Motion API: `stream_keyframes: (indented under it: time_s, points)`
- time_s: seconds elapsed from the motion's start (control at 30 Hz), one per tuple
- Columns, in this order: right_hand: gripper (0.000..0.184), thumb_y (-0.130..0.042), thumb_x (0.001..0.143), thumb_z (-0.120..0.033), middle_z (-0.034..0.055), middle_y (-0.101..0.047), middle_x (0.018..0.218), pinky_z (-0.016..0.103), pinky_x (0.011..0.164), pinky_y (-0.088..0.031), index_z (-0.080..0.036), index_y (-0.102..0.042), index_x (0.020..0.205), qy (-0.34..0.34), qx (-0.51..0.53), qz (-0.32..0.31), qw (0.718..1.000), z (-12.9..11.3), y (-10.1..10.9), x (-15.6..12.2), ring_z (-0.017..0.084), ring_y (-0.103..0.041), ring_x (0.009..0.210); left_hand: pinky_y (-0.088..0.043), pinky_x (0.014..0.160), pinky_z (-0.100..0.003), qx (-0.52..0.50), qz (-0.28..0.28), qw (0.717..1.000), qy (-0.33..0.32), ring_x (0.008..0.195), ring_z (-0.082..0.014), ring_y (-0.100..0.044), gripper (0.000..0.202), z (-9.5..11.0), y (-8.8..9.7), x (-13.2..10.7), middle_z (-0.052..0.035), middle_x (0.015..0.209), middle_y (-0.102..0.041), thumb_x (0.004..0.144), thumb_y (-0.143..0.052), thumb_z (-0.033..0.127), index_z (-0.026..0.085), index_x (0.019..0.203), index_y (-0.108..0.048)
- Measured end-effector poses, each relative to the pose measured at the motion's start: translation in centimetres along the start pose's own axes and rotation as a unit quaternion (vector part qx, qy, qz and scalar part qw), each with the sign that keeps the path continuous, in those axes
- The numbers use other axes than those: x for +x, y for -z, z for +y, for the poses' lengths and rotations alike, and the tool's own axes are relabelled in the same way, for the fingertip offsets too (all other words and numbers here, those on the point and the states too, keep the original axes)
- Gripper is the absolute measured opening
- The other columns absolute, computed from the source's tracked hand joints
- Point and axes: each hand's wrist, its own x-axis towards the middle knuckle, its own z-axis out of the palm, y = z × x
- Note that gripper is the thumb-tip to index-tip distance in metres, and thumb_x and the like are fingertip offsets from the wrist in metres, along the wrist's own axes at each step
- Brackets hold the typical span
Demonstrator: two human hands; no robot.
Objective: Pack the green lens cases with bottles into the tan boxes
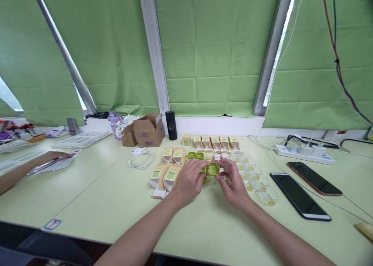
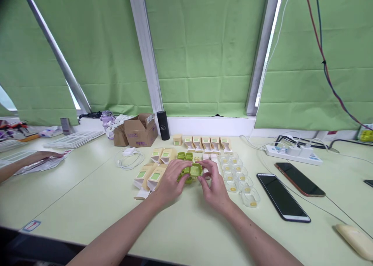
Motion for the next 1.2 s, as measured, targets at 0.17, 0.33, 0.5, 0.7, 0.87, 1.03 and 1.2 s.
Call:
stream_keyframes:
  time_s: [0.17,0.33,0.5,0.7,0.87,1.03,1.2]
  points:
    - [0.039,-0.055,0.108,-0.035,0.0155,-0.063,0.148,0.044,0.09,-0.062,-0.032,-0.04,0.144,0.009,0.001,-0.01,1.0,-0.6,0.2,0.2,0.029,-0.063,0.136,-0.056,0.097,-0.049,0.004,0.007,1.0,0.019,0.111,-0.0285,-0.069,0.032,-0.2,-0.1,-0.1,-0.0106,0.118,-0.075,0.106,-0.059,0.021,0.025,0.137,-0.061]
    - [0.046,-0.059,0.104,-0.032,0.0143,-0.055,0.154,0.044,0.086,-0.062,-0.032,-0.045,0.148,0.023,-0.032,0.005,0.999,-1.0,0.5,0.3,0.028,-0.062,0.124,-0.058,0.093,-0.046,-0.01,0.019,0.998,0.062,0.105,-0.0282,-0.071,0.028,-0.1,-0.2,0.0,-0.0105,0.111,-0.075,0.105,-0.064,0.034,0.024,0.132,-0.066]
    - [0.05,-0.062,0.098,-0.025,0.0142,-0.055,0.151,0.046,0.087,-0.061,-0.03,-0.048,0.146,0.038,-0.063,0.026,0.997,-0.6,0.5,0.3,0.03,-0.06,0.124,-0.058,0.09,-0.042,-0.039,0.024,0.99,0.134,0.099,-0.0253,-0.072,0.029,0.0,-0.3,0.0,-0.0088,0.107,-0.076,0.105,-0.066,0.043,0.022,0.124,-0.069]
    - [0.05,-0.061,0.098,-0.023,0.0139,-0.057,0.151,0.047,0.089,-0.061,-0.031,-0.049,0.146,0.063,-0.098,0.019,0.993,0.0,0.5,0.4,0.032,-0.058,0.133,-0.06,0.088,-0.038,-0.09,0.03,0.976,0.195,0.099,-0.0239,-0.074,0.027,0.2,-0.6,0.0,-0.0087,0.109,-0.078,0.103,-0.069,0.043,0.022,0.119,-0.073]
    - [0.05,-0.061,0.099,-0.023,0.0137,-0.057,0.15,0.048,0.089,-0.062,-0.032,-0.05,0.146,0.07,-0.103,0.02,0.992,0.1,0.4,0.4,0.033,-0.058,0.133,-0.062,0.085,-0.037,-0.111,0.034,0.971,0.211,0.096,-0.0231,-0.076,0.022,0.7,-0.6,0.4,-0.0079,0.107,-0.08,0.103,-0.067,0.04,0.022,0.112,-0.076]
    - [0.051,-0.063,0.099,-0.024,0.0125,-0.058,0.149,0.046,0.088,-0.062,-0.034,-0.05,0.148,0.067,-0.104,0.014,0.992,0.0,0.4,0.5,0.032,-0.058,0.131,-0.061,0.084,-0.037,-0.111,0.032,0.971,0.21,0.093,-0.0234,-0.076,0.025,1.0,-0.7,0.6,-0.008,0.102,-0.081,0.104,-0.064,0.042,0.02,0.106,-0.076]
    - [0.043,-0.064,0.099,-0.027,0.0117,-0.064,0.14,0.045,0.087,-0.062,-0.032,-0.057,0.141,0.051,-0.095,0.013,0.994,-0.1,0.4,0.5,0.031,-0.062,0.123,-0.059,0.084,-0.038,-0.099,0.021,0.969,0.224,0.094,-0.0245,-0.075,0.03,0.8,-1.0,0.4,-0.0079,0.101,-0.081,0.104,-0.062,0.047,0.02,0.104,-0.076]
